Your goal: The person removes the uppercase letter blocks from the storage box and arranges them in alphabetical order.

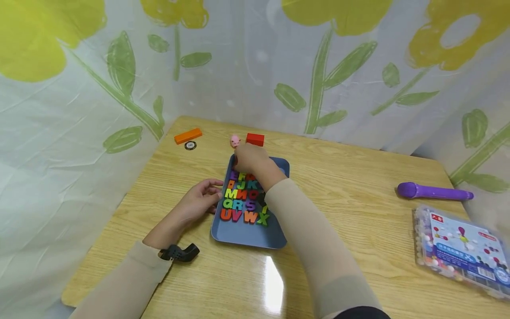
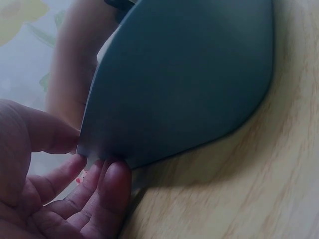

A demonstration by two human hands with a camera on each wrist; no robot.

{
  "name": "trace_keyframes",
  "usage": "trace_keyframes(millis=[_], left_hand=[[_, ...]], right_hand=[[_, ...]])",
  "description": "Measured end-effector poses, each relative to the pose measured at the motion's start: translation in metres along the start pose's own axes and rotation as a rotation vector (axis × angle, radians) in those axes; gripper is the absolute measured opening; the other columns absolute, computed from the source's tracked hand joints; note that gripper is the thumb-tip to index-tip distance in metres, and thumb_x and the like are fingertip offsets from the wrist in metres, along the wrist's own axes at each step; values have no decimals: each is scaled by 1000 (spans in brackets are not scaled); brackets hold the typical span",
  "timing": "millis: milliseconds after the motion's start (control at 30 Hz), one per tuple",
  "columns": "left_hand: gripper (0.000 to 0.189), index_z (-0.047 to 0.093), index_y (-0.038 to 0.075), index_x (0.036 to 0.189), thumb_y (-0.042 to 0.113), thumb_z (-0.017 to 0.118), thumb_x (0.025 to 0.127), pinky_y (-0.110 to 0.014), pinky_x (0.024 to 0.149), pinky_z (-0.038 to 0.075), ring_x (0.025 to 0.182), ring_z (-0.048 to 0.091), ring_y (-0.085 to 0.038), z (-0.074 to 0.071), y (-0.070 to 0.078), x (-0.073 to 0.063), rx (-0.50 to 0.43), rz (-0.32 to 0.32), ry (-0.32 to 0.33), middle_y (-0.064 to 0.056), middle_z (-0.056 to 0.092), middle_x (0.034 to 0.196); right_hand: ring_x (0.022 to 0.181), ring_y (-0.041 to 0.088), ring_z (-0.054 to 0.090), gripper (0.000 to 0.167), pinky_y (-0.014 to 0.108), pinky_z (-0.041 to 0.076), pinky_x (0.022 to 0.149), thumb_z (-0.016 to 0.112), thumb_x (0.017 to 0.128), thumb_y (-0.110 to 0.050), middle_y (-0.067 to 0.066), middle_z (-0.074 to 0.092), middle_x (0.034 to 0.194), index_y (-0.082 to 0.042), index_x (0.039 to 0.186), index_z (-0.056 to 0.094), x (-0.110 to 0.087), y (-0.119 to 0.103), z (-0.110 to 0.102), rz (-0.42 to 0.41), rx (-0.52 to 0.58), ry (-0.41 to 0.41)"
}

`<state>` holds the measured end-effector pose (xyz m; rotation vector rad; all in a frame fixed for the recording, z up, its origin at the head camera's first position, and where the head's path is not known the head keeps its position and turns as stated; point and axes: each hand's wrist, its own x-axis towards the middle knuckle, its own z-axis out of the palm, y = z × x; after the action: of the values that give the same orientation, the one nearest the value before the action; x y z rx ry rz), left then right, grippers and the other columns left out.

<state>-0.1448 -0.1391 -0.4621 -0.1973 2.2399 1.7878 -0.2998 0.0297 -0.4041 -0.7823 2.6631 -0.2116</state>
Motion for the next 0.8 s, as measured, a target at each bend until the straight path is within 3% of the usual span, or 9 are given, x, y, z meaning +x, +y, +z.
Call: trace_keyframes(millis=[133,233,433,633,800], left_hand=[[40,58,12,151,16,62,111,-32,76,61,100,68,-24,2,-1,2,8,-4,-8,-17,64,129],[40,58,13,151,17,62,111,-32,77,62,101,68,-25,3,-1,3,14,-12,-5,-17,64,130],[42,57,15,152,17,63,111,-33,78,62,103,68,-26,0,-1,3,18,-31,0,-16,65,131],[43,56,13,154,18,61,111,-33,79,62,103,68,-25,-8,-4,-1,31,-24,1,-18,64,132],[45,55,13,154,18,62,111,-32,80,61,103,67,-25,-15,-6,-4,35,-28,11,-18,64,134]], right_hand=[[80,21,60,24,35,50,74,75,103,-35,3,70,94,-12,105,79,-11,5,-15,-35,0,47],[83,23,60,25,37,52,76,75,103,-34,5,71,99,-12,113,80,-25,17,-34,-48,46,98],[79,26,61,21,40,51,73,75,103,-28,9,72,94,-10,112,80,-62,73,-58,5,147,196],[76,26,60,19,40,51,71,76,103,-25,11,72,92,-8,113,79,-86,131,-37,112,169,159],[87,27,60,20,43,52,81,78,102,-25,9,72,98,-9,113,79,-91,149,-6,137,169,100]])
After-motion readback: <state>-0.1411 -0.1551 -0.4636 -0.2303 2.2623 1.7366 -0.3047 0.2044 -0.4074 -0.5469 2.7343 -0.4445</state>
